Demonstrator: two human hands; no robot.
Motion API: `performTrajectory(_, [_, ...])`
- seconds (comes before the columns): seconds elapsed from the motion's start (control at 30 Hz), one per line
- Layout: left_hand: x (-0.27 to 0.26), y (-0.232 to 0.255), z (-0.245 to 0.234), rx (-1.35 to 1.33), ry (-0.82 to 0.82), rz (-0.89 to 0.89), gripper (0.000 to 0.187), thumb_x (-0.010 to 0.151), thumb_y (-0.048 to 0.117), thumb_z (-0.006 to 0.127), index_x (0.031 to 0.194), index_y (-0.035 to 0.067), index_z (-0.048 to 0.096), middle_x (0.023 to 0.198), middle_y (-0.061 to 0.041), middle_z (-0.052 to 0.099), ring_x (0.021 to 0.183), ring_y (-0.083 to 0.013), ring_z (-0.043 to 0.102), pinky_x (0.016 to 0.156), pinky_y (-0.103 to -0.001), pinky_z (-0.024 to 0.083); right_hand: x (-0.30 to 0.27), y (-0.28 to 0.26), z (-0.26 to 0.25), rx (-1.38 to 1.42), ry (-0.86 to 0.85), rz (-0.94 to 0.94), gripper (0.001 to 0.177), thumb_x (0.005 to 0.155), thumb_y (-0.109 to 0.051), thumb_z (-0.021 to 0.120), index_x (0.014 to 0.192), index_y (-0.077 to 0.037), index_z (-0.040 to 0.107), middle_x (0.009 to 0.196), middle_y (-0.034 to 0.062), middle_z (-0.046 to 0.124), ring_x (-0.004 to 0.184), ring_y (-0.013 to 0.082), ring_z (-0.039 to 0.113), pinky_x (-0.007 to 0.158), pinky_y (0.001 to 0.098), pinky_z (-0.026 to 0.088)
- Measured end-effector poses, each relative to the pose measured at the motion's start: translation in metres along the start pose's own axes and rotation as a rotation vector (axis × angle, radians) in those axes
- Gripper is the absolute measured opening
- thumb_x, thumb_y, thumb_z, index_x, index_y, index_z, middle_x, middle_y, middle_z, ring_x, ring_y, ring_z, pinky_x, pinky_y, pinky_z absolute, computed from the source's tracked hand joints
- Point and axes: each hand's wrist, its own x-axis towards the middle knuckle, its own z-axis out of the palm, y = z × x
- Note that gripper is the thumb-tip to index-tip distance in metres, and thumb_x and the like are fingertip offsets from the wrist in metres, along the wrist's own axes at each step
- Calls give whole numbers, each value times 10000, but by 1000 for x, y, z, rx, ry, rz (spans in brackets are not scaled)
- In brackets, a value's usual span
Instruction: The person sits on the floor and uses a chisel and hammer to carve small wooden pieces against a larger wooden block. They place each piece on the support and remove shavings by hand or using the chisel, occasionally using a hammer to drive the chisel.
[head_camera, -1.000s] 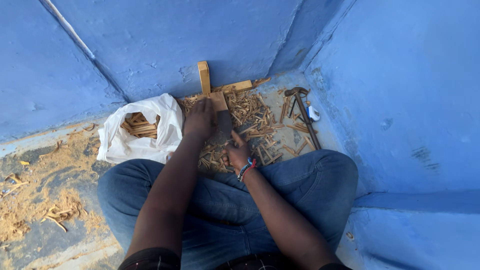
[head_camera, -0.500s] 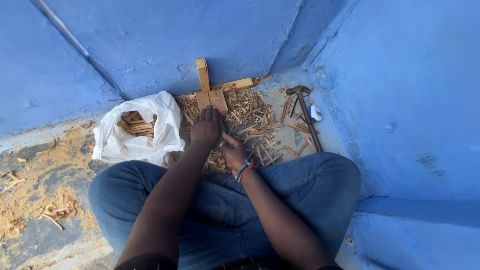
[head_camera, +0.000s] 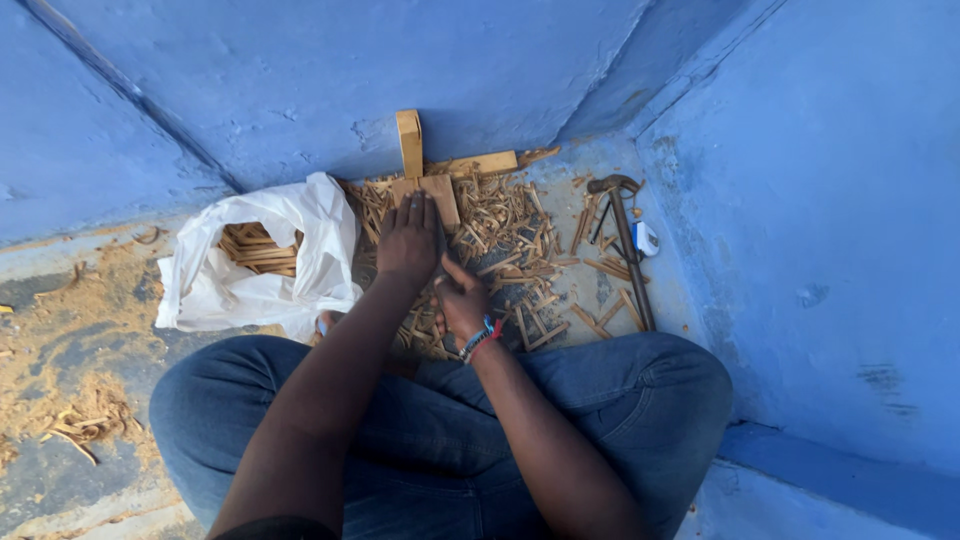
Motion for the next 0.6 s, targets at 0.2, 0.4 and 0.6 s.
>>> performTrajectory(0.2, [7, -6, 2, -8, 44, 45, 538, 971, 156, 475, 1471, -41, 493, 1493, -214, 540, 1419, -344, 490, 1141, -442, 414, 14, -4, 5, -18, 55, 14, 532, 995, -151, 603, 1518, -216, 531, 738, 27, 618, 468, 84, 490, 402, 263, 428])
performTrajectory(0.4, [13, -10, 6, 3, 87, 79, 499, 975, 145, 484, 1438, -33, 533, 1449, -219, 586, 1370, -346, 547, 1045, -443, 499, 25, -14, 10, -41, 65, -12, 512, 986, -176, 597, 1492, -243, 561, 740, 39, 612, 455, 97, 482, 389, 271, 412])
performTrajectory(0.6, [5, -10, 10, 46, 34, 104, 480, 970, 147, 501, 1414, -30, 546, 1457, -217, 580, 1375, -342, 553, 1027, -445, 509, 30, 1, 3, -52, 82, -1, 498, 988, -183, 614, 1480, -258, 584, 726, 36, 622, 452, 100, 479, 386, 269, 411])
